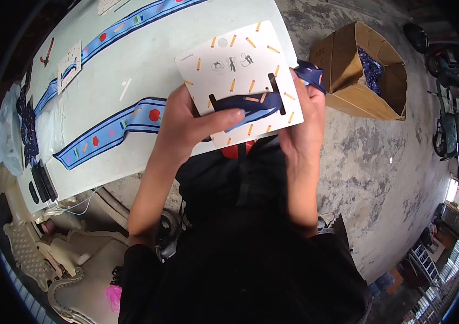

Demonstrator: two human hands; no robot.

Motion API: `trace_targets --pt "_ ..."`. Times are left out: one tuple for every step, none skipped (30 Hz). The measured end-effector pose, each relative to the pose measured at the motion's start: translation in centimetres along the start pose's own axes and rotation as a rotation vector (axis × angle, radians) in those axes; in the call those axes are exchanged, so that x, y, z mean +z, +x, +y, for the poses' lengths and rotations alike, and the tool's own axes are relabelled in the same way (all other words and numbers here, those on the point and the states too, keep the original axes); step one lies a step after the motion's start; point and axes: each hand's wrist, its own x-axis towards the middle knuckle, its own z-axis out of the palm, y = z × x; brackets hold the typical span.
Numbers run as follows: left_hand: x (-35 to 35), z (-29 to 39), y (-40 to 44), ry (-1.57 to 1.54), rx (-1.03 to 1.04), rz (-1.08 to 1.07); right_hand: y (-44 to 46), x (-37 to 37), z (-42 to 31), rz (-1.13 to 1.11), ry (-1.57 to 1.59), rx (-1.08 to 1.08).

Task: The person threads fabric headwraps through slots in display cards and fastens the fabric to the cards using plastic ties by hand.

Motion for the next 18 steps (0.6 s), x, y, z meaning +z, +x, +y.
trace_targets --pt "-0.1 -0.3 0.1 -0.076 -0.006 0.012 0.0 0.1 0.1 0.002 0.057 0.018" --pt "-0.2 -0.8 0.4 -0.151 -0.012 0.023 0.0 0.2 0.3 0.004 0.115 0.036" --pt "-0.3 -1.1 0.7 -0.227 -0.018 0.036 0.0 0.2 0.4 0.006 0.173 0.054" --pt "-0.4 -1.2 0.7 -0.267 -0.008 0.076 0.2 -0.6 0.2 -0.070 0.239 0.106" --pt "-0.3 -1.2 0.7 -0.268 -0.012 0.098 0.1 -1.1 0.2 -0.070 0.223 0.093" --pt "-0.3 -1.0 0.7 -0.267 -0.017 0.120 0.0 -1.4 0.2 -0.071 0.208 0.081" --pt "-0.3 -1.0 0.7 -0.266 -0.022 0.141 -0.1 -1.4 0.1 -0.071 0.194 0.068" --pt "-0.5 -1.5 0.6 -0.186 -0.001 0.170 -0.2 -1.3 0.0 -0.070 0.233 0.080" --pt "-0.4 -1.7 0.6 -0.181 0.005 0.180 -0.5 -1.0 -0.2 -0.068 0.271 0.092" --pt "-0.3 -1.8 0.5 -0.177 0.010 0.191 -0.7 -0.7 -0.4 -0.067 0.310 0.104" --pt "-0.3 -1.8 0.4 -0.172 0.017 0.202 -0.8 -0.6 -0.5 -0.066 0.349 0.116" --pt "-0.5 -1.9 0.4 -0.122 0.008 0.178 -0.9 -0.9 -0.2 -0.050 0.328 0.165" --pt "-0.8 -1.9 0.3 -0.073 -0.001 0.154 -1.0 -1.3 0.3 -0.034 0.308 0.213" --pt "-0.9 -2.0 0.2 -0.024 -0.010 0.128 -1.1 -1.7 0.6 -0.016 0.287 0.261" --pt "-0.7 -1.9 0.2 0.018 0.000 0.111 -1.0 -2.0 0.6 -0.011 0.205 0.253" --pt "-0.4 -1.6 0.2 0.061 0.011 0.093 -0.9 -2.2 0.6 -0.005 0.125 0.244" --pt "-0.3 -1.5 0.3 0.104 0.023 0.076 -0.8 -2.4 0.6 0.000 0.045 0.235" --pt "-0.5 -1.7 0.4 0.046 -0.015 0.065 -0.7 -2.3 0.6 0.021 0.066 0.216"
